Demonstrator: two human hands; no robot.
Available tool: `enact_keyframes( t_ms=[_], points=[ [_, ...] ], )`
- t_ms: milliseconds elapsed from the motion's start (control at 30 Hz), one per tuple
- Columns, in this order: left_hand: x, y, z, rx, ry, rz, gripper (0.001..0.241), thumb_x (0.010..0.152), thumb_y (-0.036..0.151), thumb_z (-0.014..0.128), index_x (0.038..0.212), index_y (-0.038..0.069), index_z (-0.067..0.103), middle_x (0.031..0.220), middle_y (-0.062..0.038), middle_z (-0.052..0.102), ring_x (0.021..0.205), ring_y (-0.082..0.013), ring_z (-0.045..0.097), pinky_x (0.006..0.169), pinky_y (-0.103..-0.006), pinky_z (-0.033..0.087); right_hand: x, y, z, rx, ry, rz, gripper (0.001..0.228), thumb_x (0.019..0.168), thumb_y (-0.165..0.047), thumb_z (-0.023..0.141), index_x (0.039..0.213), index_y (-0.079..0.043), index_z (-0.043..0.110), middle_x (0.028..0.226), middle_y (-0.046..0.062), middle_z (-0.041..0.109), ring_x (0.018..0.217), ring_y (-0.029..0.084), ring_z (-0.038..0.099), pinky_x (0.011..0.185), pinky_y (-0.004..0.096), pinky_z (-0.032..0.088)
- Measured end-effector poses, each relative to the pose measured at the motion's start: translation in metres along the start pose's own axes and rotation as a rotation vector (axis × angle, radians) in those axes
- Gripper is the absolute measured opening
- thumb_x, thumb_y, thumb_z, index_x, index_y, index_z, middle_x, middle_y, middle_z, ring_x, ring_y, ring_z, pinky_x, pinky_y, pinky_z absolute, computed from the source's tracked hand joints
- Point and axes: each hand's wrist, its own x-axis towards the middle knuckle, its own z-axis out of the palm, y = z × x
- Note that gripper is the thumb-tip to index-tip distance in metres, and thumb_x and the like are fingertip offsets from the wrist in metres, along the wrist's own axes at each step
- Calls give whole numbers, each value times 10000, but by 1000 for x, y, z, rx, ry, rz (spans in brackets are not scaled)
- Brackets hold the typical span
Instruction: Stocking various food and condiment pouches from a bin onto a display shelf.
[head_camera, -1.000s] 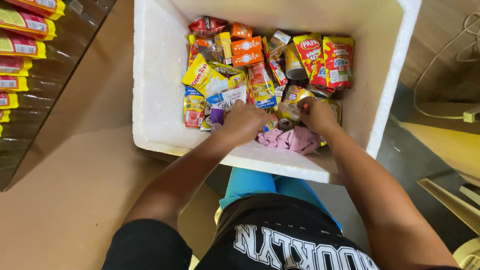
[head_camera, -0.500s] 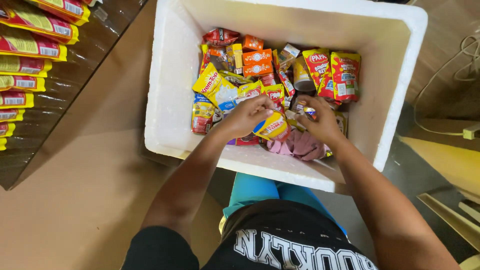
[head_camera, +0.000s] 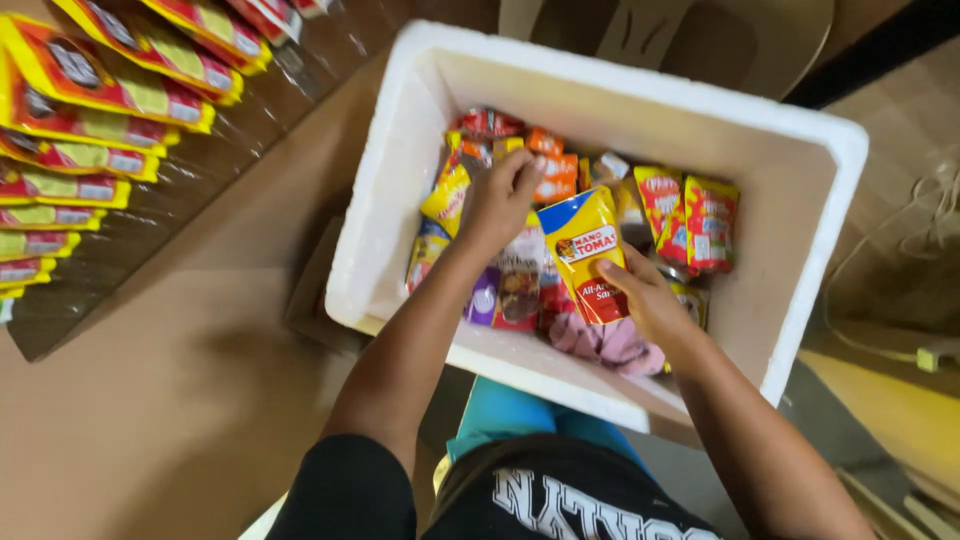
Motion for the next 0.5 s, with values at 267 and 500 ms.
enact_keyframes(
  t_ms=[267,500],
  points=[
    [27,0,-9,-389,-112,-8,399,979,221,683,1284,-13,577,996,-118,697,835,-174,704,753,-326,584,97,-85,50,-9,135,-558,362,1039,-156,616,1374,-37,550,1277,90,618,1164,193,619,991,359,539],
    [128,9,-68,-342,292,118,451,925,136,720,1340,-1,607,1107,-134,767,882,-143,755,784,-306,613,197,-167,116,-475,313,-957,151,941,-33,779,1085,-3,748,1063,54,578,926,116,597,780,259,545]
  ],
)
